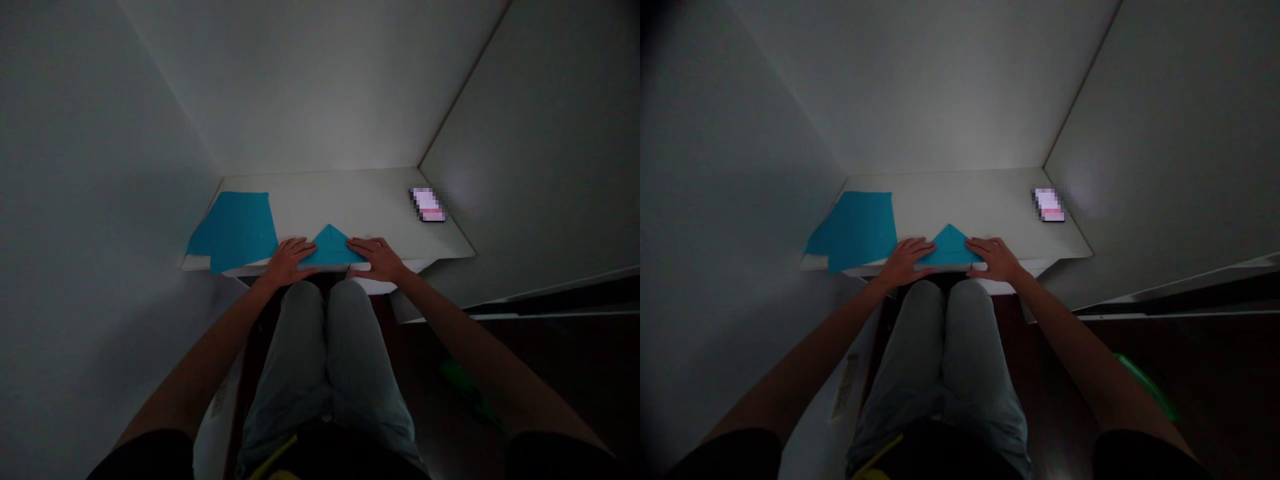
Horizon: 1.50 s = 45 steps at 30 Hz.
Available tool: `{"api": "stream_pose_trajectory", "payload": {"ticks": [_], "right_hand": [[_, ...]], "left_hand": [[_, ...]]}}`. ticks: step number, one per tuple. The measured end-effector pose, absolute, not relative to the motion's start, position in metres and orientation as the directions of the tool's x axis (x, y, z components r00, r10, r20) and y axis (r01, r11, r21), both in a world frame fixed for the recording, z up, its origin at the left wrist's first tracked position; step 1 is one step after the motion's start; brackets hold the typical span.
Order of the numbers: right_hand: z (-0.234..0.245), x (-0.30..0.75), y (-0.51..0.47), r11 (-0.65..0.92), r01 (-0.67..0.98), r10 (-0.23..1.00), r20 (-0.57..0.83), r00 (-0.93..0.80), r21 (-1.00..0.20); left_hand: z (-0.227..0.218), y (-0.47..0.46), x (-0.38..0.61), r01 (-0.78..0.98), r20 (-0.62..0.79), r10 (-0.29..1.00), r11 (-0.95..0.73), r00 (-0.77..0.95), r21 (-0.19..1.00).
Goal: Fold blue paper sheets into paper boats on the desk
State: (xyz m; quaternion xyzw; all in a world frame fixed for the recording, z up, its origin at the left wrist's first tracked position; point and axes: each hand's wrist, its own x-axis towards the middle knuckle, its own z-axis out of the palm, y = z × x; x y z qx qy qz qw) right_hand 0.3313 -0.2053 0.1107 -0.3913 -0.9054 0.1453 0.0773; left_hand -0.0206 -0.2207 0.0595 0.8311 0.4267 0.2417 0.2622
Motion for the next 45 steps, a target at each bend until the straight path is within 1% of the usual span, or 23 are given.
{"api": "stream_pose_trajectory", "payload": {"ticks": [3, 7, 9, 12, 14, 17, 20, 23, 26, 29, 32, 35, 40, 45], "right_hand": [[0.110, 0.336, -0.220, 0.622, 0.699, 0.754, 0.028, -0.657, -0.354], [0.118, 0.335, -0.222, 0.518, 0.729, 0.824, 0.031, -0.566, -0.447], [0.127, 0.332, -0.215, 0.422, 0.728, 0.873, 0.027, -0.487, -0.541], [0.137, 0.327, -0.198, 0.282, 0.667, 0.933, 0.036, -0.357, -0.689], [0.136, 0.324, -0.184, 0.245, 0.647, 0.948, 0.038, -0.316, -0.722], [0.120, 0.322, -0.165, 0.230, 0.698, 0.951, 0.002, -0.311, -0.678], [0.097, 0.324, -0.154, 0.258, 0.774, 0.949, -0.001, -0.316, -0.579], [0.081, 0.327, -0.151, 0.348, 0.793, 0.933, 0.101, -0.346, -0.500], [0.078, 0.329, -0.155, 0.405, 0.788, 0.914, 0.200, -0.353, -0.463], [0.081, 0.328, -0.160, 0.417, 0.809, 0.908, 0.228, -0.351, -0.414], [0.084, 0.327, -0.163, 0.428, 0.839, 0.901, 0.239, -0.363, -0.337], [0.087, 0.328, -0.163, 0.474, 0.833, 0.878, 0.215, -0.427, -0.286], [0.092, 0.339, -0.160, 0.529, 0.806, 0.848, 0.116, -0.518, -0.267], [0.104, 0.351, -0.169, 0.591, 0.756, 0.789, 0.009, -0.614, -0.282]], "left_hand": [[0.059, -0.228, -0.020, 0.582, 0.155, 0.849, -0.468, 0.505, 0.665], [0.069, -0.227, -0.014, 0.546, 0.117, 0.862, -0.412, 0.494, 0.730], [0.078, -0.219, -0.012, 0.516, 0.103, 0.907, -0.323, 0.409, 0.793], [0.088, -0.197, -0.011, 0.425, 0.056, 0.964, -0.167, 0.260, 0.890], [0.087, -0.181, -0.011, 0.364, 0.031, 0.970, -0.121, 0.243, 0.923], [0.071, -0.165, -0.008, 0.356, 0.019, 0.972, -0.104, 0.234, 0.929], [0.051, -0.163, -0.004, 0.472, 0.052, 0.977, -0.145, 0.205, 0.870], [0.038, -0.166, -0.004, 0.567, 0.144, 0.976, -0.213, 0.164, 0.796], [0.034, -0.168, -0.006, 0.556, 0.188, 0.976, -0.215, 0.106, 0.803], [0.037, -0.172, -0.009, 0.562, 0.212, 0.972, -0.233, 0.103, 0.794], [0.042, -0.180, -0.013, 0.615, 0.258, 0.948, -0.317, 0.185, 0.722], [0.047, -0.191, -0.020, 0.645, 0.239, 0.926, -0.375, 0.292, 0.666], [0.054, -0.207, -0.033, 0.587, 0.173, 0.860, -0.462, 0.480, 0.665], [0.056, -0.213, -0.037, 0.569, 0.200, 0.811, -0.538, 0.549, 0.622]]}}
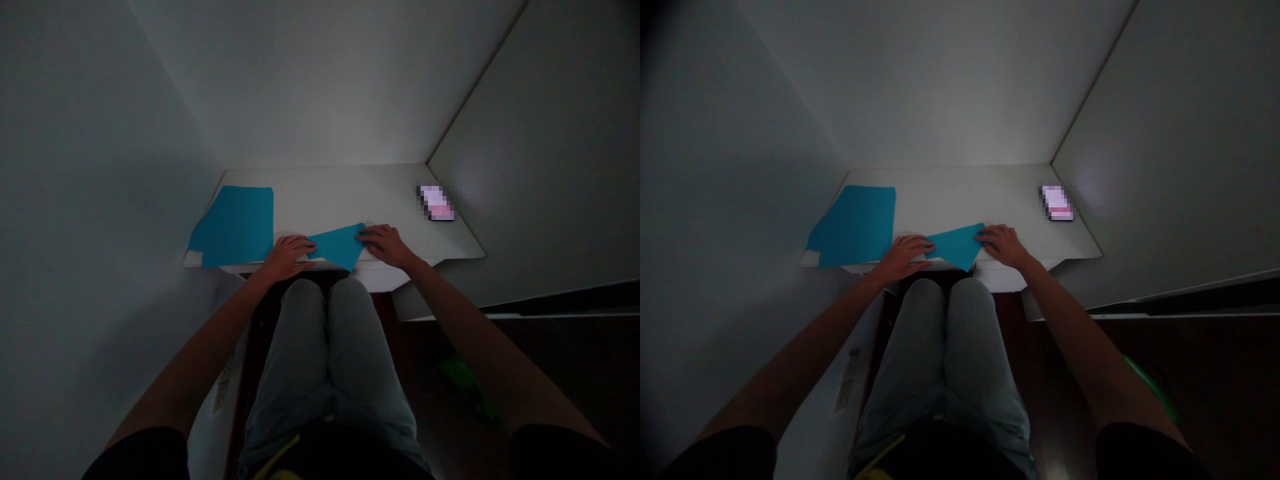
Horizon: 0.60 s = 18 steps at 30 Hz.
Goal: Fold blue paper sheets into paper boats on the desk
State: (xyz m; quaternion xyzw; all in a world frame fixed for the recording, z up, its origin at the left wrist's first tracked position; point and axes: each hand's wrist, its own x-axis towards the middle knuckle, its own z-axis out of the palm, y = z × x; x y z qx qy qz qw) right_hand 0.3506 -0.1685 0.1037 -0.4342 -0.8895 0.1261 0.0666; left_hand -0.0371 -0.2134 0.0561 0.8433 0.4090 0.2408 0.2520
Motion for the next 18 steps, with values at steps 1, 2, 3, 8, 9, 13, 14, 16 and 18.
{"api": "stream_pose_trajectory", "payload": {"ticks": [1, 2, 3, 8, 9, 13, 14, 16, 18], "right_hand": [[0.106, 0.352, -0.172, 0.605, 0.740, 0.773, -0.006, -0.634, -0.294], [0.109, 0.354, -0.175, 0.617, 0.725, 0.757, -0.018, -0.653, -0.307], [0.111, 0.355, -0.179, 0.626, 0.711, 0.744, -0.028, -0.668, -0.319], [0.118, 0.361, -0.193, 0.646, 0.682, 0.712, -0.052, -0.700, -0.343], [0.119, 0.363, -0.194, 0.651, 0.676, 0.705, -0.056, -0.707, -0.346], [0.121, 0.367, -0.197, 0.670, 0.647, 0.679, -0.051, -0.732, -0.363], [0.122, 0.367, -0.198, 0.674, 0.642, 0.676, -0.045, -0.735, -0.367], [0.123, 0.368, -0.197, 0.679, 0.629, 0.671, -0.027, -0.741, -0.380], [0.124, 0.369, -0.195, 0.679, 0.617, 0.671, -0.004, -0.741, -0.398]], "left_hand": [[0.056, -0.214, -0.037, 0.563, 0.209, 0.801, -0.554, 0.561, 0.613], [0.055, -0.213, -0.038, 0.556, 0.216, 0.792, -0.566, 0.571, 0.608], [0.055, -0.212, -0.038, 0.547, 0.223, 0.784, -0.577, 0.579, 0.607], [0.054, -0.201, -0.034, 0.482, 0.242, 0.777, -0.568, 0.581, 0.667], [0.053, -0.198, -0.032, 0.471, 0.241, 0.787, -0.551, 0.568, 0.689], [0.049, -0.191, -0.023, 0.465, 0.219, 0.866, -0.436, 0.450, 0.770], [0.048, -0.190, -0.020, 0.487, 0.213, 0.889, -0.407, 0.405, 0.773], [0.045, -0.189, -0.017, 0.547, 0.205, 0.925, -0.356, 0.319, 0.758], [0.042, -0.190, -0.015, 0.598, 0.190, 0.943, -0.321, 0.272, 0.734]]}}
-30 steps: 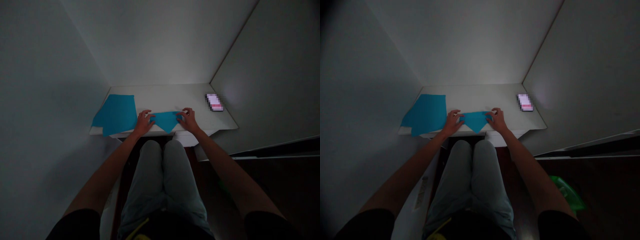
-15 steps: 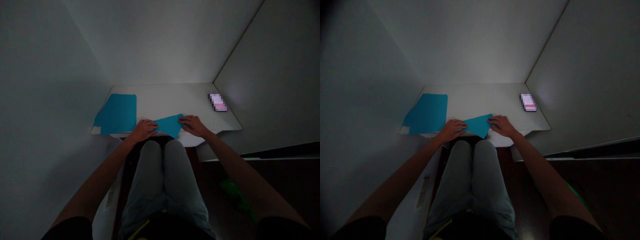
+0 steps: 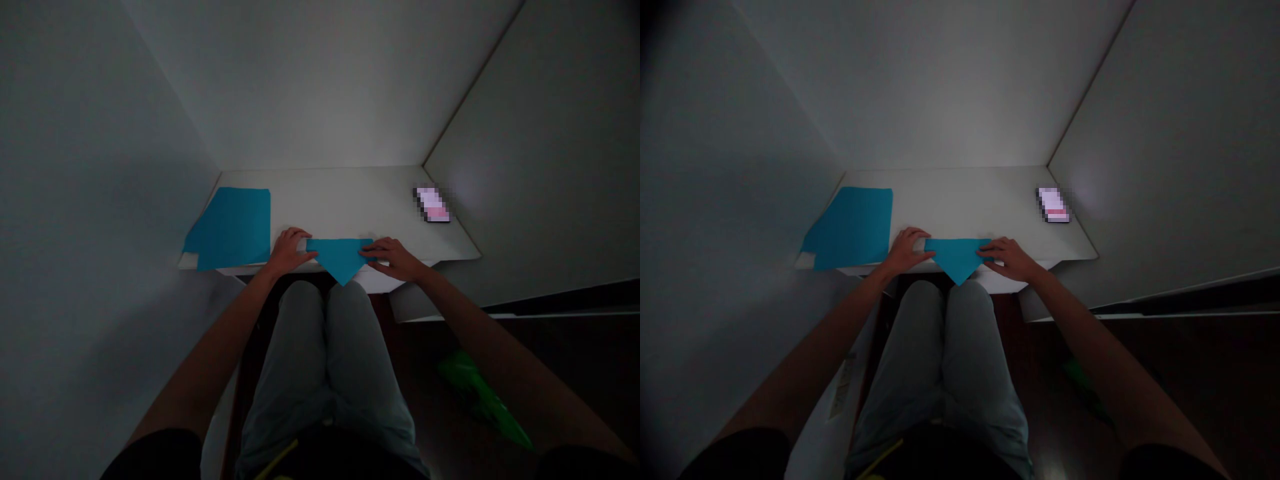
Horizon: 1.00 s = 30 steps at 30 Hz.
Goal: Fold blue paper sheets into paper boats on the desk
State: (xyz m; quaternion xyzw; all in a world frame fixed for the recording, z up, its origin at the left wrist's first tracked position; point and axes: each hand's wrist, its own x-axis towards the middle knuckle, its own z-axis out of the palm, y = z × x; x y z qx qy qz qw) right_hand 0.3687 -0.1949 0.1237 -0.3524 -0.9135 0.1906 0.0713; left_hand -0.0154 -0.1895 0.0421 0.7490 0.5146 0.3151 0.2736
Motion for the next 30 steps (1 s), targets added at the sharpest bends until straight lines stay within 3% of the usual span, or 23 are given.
{"api": "stream_pose_trajectory", "payload": {"ticks": [8, 16, 22, 30], "right_hand": [[0.128, 0.374, -0.190, 0.676, 0.607, 0.655, -0.037, -0.755, -0.418], [0.122, 0.365, -0.185, 0.574, 0.601, 0.712, -0.023, -0.702, -0.556], [0.109, 0.364, -0.177, 0.437, 0.747, 0.839, -0.071, -0.539, -0.501], [0.101, 0.376, -0.162, 0.457, 0.722, 0.801, -0.112, -0.588, -0.520]], "left_hand": [[0.041, -0.189, -0.013, 0.652, 0.110, 0.961, -0.254, 0.253, 0.715], [0.045, -0.189, -0.011, 0.664, 0.098, 0.963, -0.244, 0.250, 0.707], [0.044, -0.188, -0.014, 0.665, 0.085, 0.958, -0.253, 0.274, 0.703], [0.038, -0.188, -0.017, 0.630, 0.101, 0.945, -0.284, 0.310, 0.723]]}}
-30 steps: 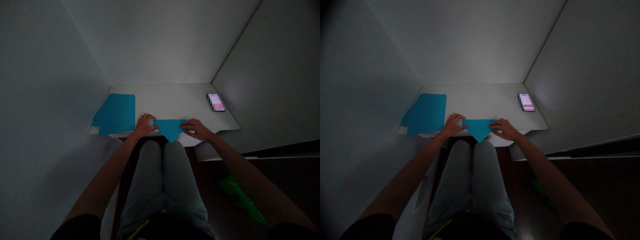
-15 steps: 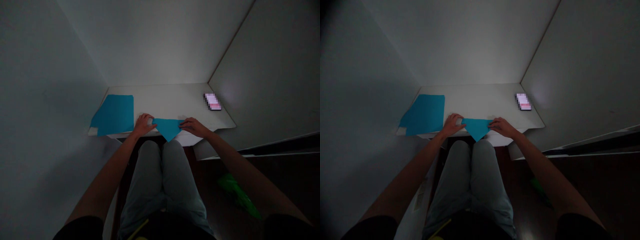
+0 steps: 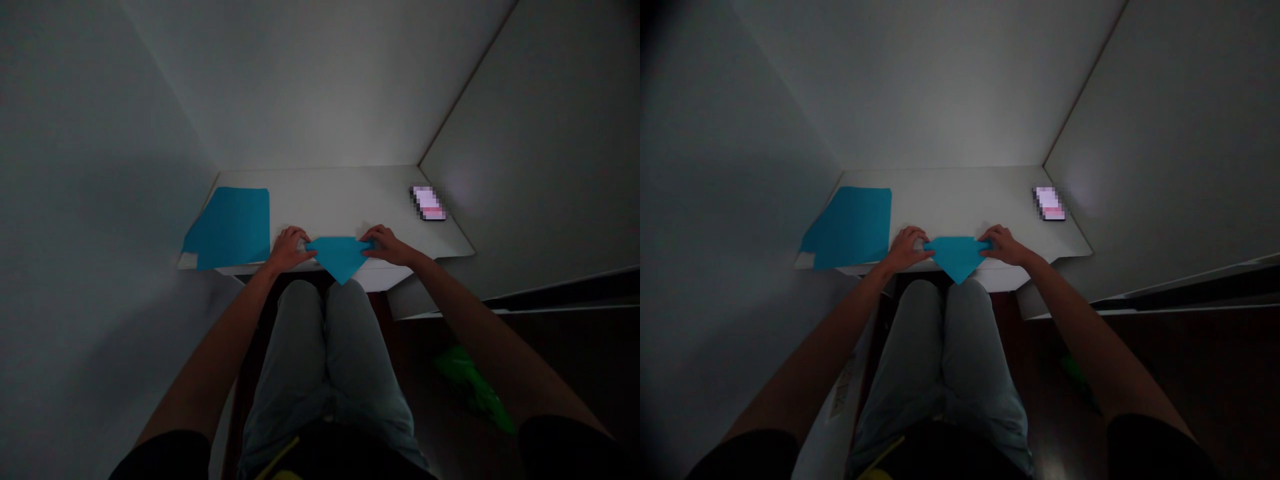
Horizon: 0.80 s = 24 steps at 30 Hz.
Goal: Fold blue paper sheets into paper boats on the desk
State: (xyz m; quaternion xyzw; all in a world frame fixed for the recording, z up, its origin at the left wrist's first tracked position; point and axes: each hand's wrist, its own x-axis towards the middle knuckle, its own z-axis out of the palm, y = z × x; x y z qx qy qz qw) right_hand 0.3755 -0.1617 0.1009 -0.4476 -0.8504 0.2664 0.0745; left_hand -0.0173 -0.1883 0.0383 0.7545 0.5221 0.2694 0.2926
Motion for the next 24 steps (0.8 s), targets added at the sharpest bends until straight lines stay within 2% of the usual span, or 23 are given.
{"api": "stream_pose_trajectory", "payload": {"ticks": [4, 9, 15, 20, 24], "right_hand": [[0.104, 0.373, -0.162, 0.457, 0.697, 0.795, -0.097, -0.599, -0.553], [0.111, 0.366, -0.167, 0.374, 0.657, 0.786, -0.152, -0.599, -0.655], [0.112, 0.365, -0.169, 0.458, 0.668, 0.780, -0.096, -0.619, -0.586], [0.110, 0.355, -0.182, 0.499, 0.631, 0.813, 0.069, -0.578, -0.595], [0.107, 0.349, -0.201, 0.524, 0.647, 0.820, 0.123, -0.559, -0.553]], "left_hand": [[0.039, -0.189, -0.017, 0.624, 0.114, 0.943, -0.294, 0.313, 0.724], [0.040, -0.189, -0.017, 0.622, 0.115, 0.942, -0.295, 0.314, 0.726], [0.047, -0.190, -0.015, 0.584, 0.109, 0.935, -0.299, 0.337, 0.755], [0.053, -0.191, -0.015, 0.497, 0.150, 0.929, -0.312, 0.339, 0.810], [0.055, -0.194, -0.016, 0.509, 0.140, 0.935, -0.298, 0.326, 0.807]]}}
